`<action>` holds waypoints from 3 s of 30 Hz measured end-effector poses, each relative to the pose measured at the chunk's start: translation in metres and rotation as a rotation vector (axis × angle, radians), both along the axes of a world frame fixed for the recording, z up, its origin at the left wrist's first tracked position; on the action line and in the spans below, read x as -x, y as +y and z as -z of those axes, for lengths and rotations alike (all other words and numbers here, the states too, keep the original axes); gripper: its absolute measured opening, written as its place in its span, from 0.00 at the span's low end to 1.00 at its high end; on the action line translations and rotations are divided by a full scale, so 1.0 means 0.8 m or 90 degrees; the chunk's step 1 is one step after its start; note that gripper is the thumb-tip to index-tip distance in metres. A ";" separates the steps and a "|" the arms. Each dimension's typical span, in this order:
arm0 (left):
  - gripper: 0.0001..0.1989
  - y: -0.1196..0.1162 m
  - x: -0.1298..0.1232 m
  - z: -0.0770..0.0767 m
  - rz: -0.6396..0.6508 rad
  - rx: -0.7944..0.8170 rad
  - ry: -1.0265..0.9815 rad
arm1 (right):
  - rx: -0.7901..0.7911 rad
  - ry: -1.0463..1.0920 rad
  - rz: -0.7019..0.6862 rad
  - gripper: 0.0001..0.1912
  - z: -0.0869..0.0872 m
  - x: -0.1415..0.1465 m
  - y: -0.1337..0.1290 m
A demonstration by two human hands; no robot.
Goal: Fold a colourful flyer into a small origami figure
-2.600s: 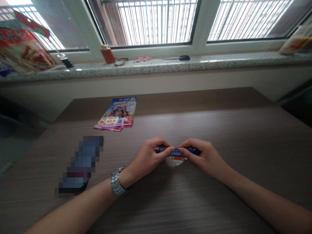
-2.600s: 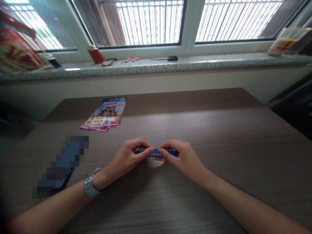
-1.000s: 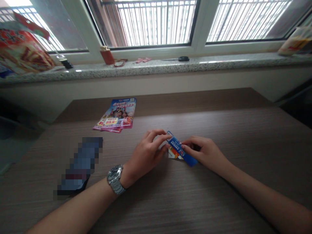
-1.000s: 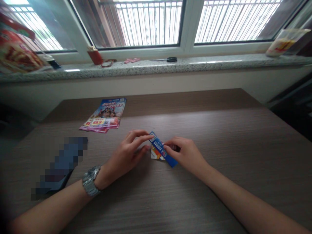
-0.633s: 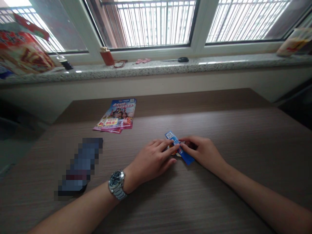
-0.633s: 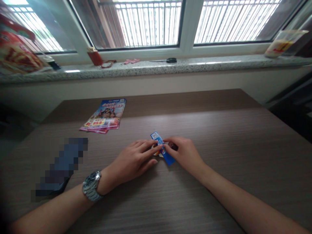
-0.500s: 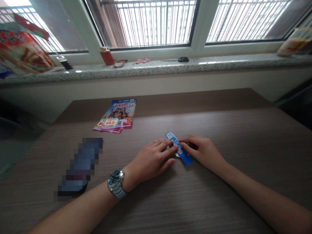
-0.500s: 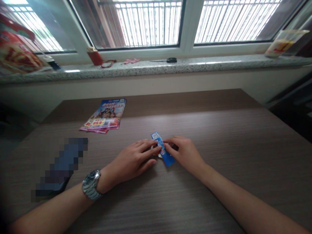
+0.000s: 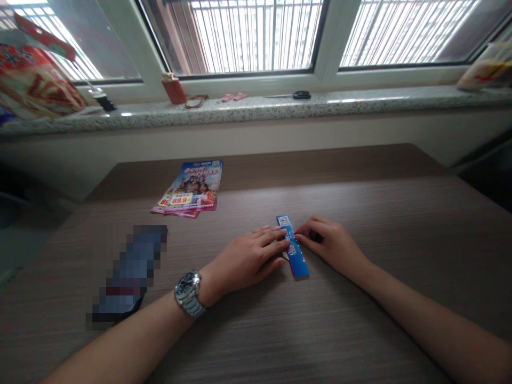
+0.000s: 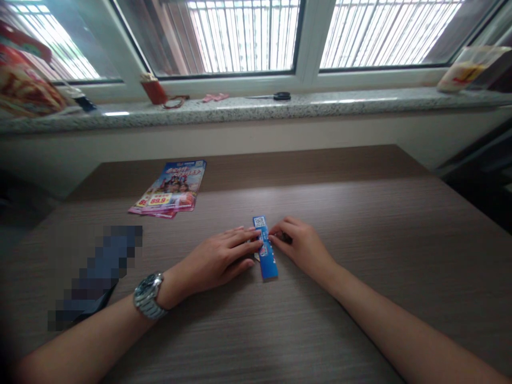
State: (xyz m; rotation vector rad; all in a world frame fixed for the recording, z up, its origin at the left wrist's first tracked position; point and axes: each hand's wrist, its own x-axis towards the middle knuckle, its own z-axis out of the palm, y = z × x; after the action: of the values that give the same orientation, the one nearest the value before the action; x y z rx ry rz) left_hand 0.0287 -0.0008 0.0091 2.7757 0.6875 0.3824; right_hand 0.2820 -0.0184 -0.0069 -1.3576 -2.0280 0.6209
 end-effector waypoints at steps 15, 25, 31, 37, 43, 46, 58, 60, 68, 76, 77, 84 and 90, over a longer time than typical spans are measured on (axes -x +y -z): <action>0.20 0.000 -0.003 -0.001 -0.017 -0.037 0.009 | -0.023 -0.016 -0.006 0.02 0.000 0.006 0.002; 0.21 -0.003 -0.003 -0.003 -0.018 -0.006 0.009 | 0.003 -0.018 -0.012 0.02 0.001 0.005 0.006; 0.21 -0.005 -0.002 -0.002 -0.031 -0.007 0.021 | 0.029 -0.024 -0.029 0.04 -0.003 0.004 0.004; 0.21 -0.005 -0.002 -0.004 -0.038 -0.009 0.026 | 0.013 -0.051 -0.058 0.05 -0.004 0.001 0.003; 0.20 -0.006 -0.002 -0.005 -0.036 -0.012 0.022 | 0.016 -0.078 -0.102 0.05 -0.008 -0.003 0.000; 0.20 -0.006 -0.002 -0.004 -0.040 -0.012 0.018 | 0.013 -0.090 -0.117 0.06 -0.011 -0.004 -0.002; 0.20 -0.008 -0.004 -0.003 -0.041 -0.012 0.016 | 0.025 -0.114 -0.190 0.06 -0.009 -0.007 -0.011; 0.19 -0.011 -0.007 -0.003 -0.053 -0.011 0.015 | 0.022 -0.117 -0.194 0.07 -0.010 -0.007 -0.012; 0.21 -0.019 -0.014 0.003 -0.095 -0.012 -0.008 | 0.022 -0.104 -0.234 0.07 -0.015 -0.009 -0.012; 0.25 -0.022 -0.015 0.004 -0.118 -0.013 -0.004 | 0.021 -0.081 -0.204 0.07 -0.008 -0.012 -0.009; 0.25 -0.022 -0.016 0.004 -0.119 -0.015 0.001 | 0.021 -0.086 -0.200 0.07 -0.007 -0.011 -0.009; 0.24 -0.023 -0.017 0.007 -0.123 -0.039 -0.003 | 0.005 -0.104 -0.193 0.06 -0.004 -0.008 -0.010; 0.24 -0.023 -0.018 0.007 -0.125 -0.051 0.007 | -0.002 -0.113 -0.194 0.07 -0.003 -0.009 -0.010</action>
State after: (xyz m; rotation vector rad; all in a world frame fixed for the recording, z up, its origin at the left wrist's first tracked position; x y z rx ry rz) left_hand 0.0432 -0.0195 0.0035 2.7934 0.9724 0.4431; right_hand 0.2891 -0.0266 -0.0046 -1.1439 -2.4042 0.6460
